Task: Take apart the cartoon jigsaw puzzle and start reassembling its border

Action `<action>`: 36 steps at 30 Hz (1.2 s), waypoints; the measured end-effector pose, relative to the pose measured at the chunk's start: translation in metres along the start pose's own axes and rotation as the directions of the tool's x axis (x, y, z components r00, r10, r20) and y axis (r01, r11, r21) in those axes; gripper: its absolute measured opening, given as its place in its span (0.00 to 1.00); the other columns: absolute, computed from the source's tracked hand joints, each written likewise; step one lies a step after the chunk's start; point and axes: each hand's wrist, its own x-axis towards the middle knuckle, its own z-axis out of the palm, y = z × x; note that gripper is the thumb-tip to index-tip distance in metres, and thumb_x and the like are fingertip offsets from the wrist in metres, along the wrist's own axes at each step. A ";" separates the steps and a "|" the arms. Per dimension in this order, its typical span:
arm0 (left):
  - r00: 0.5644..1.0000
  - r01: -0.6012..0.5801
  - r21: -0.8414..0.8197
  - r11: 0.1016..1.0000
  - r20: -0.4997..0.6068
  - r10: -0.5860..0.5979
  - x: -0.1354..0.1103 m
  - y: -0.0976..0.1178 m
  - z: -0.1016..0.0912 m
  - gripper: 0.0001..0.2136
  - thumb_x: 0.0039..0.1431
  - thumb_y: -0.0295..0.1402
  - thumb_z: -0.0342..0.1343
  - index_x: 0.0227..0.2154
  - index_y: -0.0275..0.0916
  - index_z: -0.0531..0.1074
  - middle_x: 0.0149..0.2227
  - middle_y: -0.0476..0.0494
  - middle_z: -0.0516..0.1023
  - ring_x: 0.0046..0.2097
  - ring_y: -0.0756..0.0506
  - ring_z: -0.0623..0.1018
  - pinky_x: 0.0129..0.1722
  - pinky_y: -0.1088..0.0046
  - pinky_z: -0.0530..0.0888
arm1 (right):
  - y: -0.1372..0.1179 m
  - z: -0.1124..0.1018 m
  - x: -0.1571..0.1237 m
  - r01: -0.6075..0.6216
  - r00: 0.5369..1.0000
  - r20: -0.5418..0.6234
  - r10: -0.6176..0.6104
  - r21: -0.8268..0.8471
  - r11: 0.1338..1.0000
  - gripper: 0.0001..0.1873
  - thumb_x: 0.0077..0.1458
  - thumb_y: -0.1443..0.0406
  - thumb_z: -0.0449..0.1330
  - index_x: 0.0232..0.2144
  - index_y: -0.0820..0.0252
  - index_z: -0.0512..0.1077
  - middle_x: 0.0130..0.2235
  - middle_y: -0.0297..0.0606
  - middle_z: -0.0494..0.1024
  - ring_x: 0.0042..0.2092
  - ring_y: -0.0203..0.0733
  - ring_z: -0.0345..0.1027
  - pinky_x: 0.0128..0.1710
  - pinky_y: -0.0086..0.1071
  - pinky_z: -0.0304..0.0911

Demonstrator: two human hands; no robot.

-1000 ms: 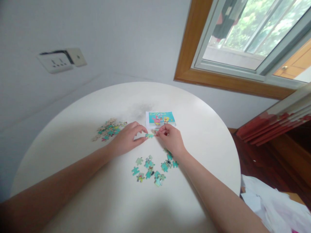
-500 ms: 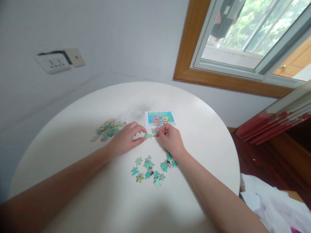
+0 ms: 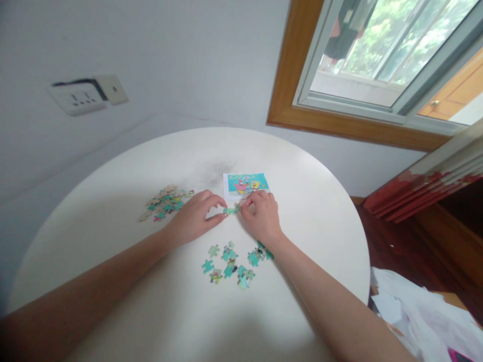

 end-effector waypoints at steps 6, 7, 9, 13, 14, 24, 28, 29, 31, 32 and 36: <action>1.000 -0.002 -0.002 1.000 -0.012 0.002 -0.001 0.000 0.000 0.08 0.57 0.36 0.57 0.39 0.41 0.72 0.36 0.45 0.69 0.40 0.43 0.71 0.44 0.65 0.68 | -0.004 0.002 -0.003 -0.023 0.999 0.027 0.026 -0.109 0.994 0.08 0.54 0.63 0.57 0.24 0.57 0.69 0.39 0.39 0.73 0.44 0.46 0.62 0.47 0.41 0.56; 1.000 -0.002 -0.007 1.000 -0.014 0.001 -0.001 0.000 0.000 0.08 0.57 0.36 0.57 0.39 0.41 0.72 0.36 0.46 0.69 0.41 0.43 0.71 0.44 0.65 0.68 | -0.005 0.001 -0.003 -0.028 0.999 0.030 0.032 -0.126 0.992 0.08 0.54 0.63 0.57 0.24 0.57 0.69 0.39 0.39 0.73 0.44 0.46 0.62 0.47 0.41 0.56; 1.000 -0.007 -0.012 1.000 -0.015 0.006 -0.001 0.000 0.000 0.08 0.57 0.36 0.57 0.39 0.41 0.72 0.36 0.46 0.69 0.41 0.43 0.71 0.44 0.65 0.68 | -0.006 0.001 -0.003 -0.030 0.999 0.039 0.037 -0.150 0.988 0.08 0.53 0.63 0.56 0.24 0.57 0.69 0.39 0.39 0.72 0.43 0.46 0.61 0.46 0.40 0.56; 1.000 -0.015 -0.003 1.000 -0.008 0.015 -0.001 0.000 0.000 0.08 0.57 0.36 0.57 0.39 0.40 0.72 0.36 0.45 0.69 0.41 0.43 0.71 0.44 0.64 0.68 | -0.006 0.000 -0.003 -0.011 0.998 0.052 0.020 -0.154 0.988 0.07 0.53 0.64 0.56 0.23 0.57 0.70 0.39 0.39 0.72 0.42 0.46 0.61 0.45 0.40 0.55; 1.000 -0.014 0.000 1.000 -0.006 0.014 -0.001 0.000 0.000 0.08 0.58 0.36 0.57 0.39 0.40 0.71 0.36 0.45 0.69 0.41 0.43 0.71 0.44 0.65 0.68 | -0.006 0.000 -0.003 -0.006 0.998 0.055 0.014 -0.152 0.988 0.08 0.53 0.63 0.56 0.23 0.57 0.70 0.39 0.39 0.72 0.42 0.46 0.61 0.45 0.41 0.55; 1.000 -0.020 -0.010 1.000 0.003 0.020 -0.001 0.000 -0.001 0.08 0.58 0.36 0.56 0.39 0.41 0.71 0.36 0.45 0.69 0.41 0.43 0.71 0.44 0.65 0.68 | -0.005 -0.003 -0.001 0.003 0.996 0.087 0.009 -0.131 0.991 0.07 0.53 0.63 0.58 0.24 0.57 0.71 0.40 0.40 0.72 0.43 0.46 0.61 0.46 0.41 0.55; 0.999 -0.032 0.005 0.999 0.007 0.032 -0.001 0.000 0.000 0.09 0.59 0.36 0.56 0.42 0.41 0.72 0.37 0.45 0.69 0.41 0.43 0.71 0.45 0.65 0.68 | -0.005 -0.003 -0.001 -0.002 0.996 0.087 0.013 -0.127 0.992 0.07 0.53 0.63 0.58 0.26 0.56 0.72 0.39 0.39 0.72 0.43 0.46 0.61 0.46 0.40 0.55; 0.999 -0.035 0.007 0.999 0.007 0.035 -0.001 0.000 0.000 0.10 0.59 0.37 0.56 0.43 0.41 0.72 0.37 0.45 0.68 0.42 0.43 0.71 0.45 0.65 0.68 | -0.005 -0.003 -0.001 -0.001 0.996 0.084 0.012 -0.128 0.992 0.07 0.54 0.62 0.58 0.26 0.56 0.73 0.39 0.39 0.72 0.43 0.46 0.61 0.46 0.40 0.55; 0.999 -0.041 0.008 0.999 0.008 0.041 -0.002 -0.001 0.001 0.11 0.60 0.37 0.55 0.45 0.43 0.72 0.38 0.45 0.68 0.42 0.43 0.71 0.46 0.65 0.68 | -0.005 -0.003 -0.001 0.009 0.997 0.081 0.002 -0.132 0.991 0.07 0.54 0.61 0.59 0.26 0.56 0.73 0.39 0.39 0.72 0.43 0.46 0.61 0.46 0.41 0.55; 0.999 -0.042 0.009 0.999 0.010 0.042 -0.002 -0.001 0.001 0.11 0.60 0.37 0.55 0.45 0.43 0.72 0.38 0.45 0.68 0.42 0.43 0.71 0.46 0.65 0.68 | -0.005 -0.003 -0.001 0.018 0.997 0.080 -0.007 -0.135 0.991 0.07 0.54 0.61 0.59 0.26 0.56 0.73 0.39 0.39 0.72 0.43 0.46 0.61 0.46 0.41 0.55; 0.999 -0.033 0.004 0.999 0.017 0.033 -0.001 -0.001 0.001 0.11 0.61 0.38 0.54 0.44 0.44 0.74 0.37 0.45 0.68 0.42 0.43 0.71 0.46 0.65 0.68 | -0.005 -0.003 -0.002 0.031 0.997 0.071 -0.021 -0.141 0.989 0.07 0.54 0.60 0.60 0.27 0.55 0.74 0.38 0.40 0.72 0.44 0.47 0.61 0.46 0.42 0.55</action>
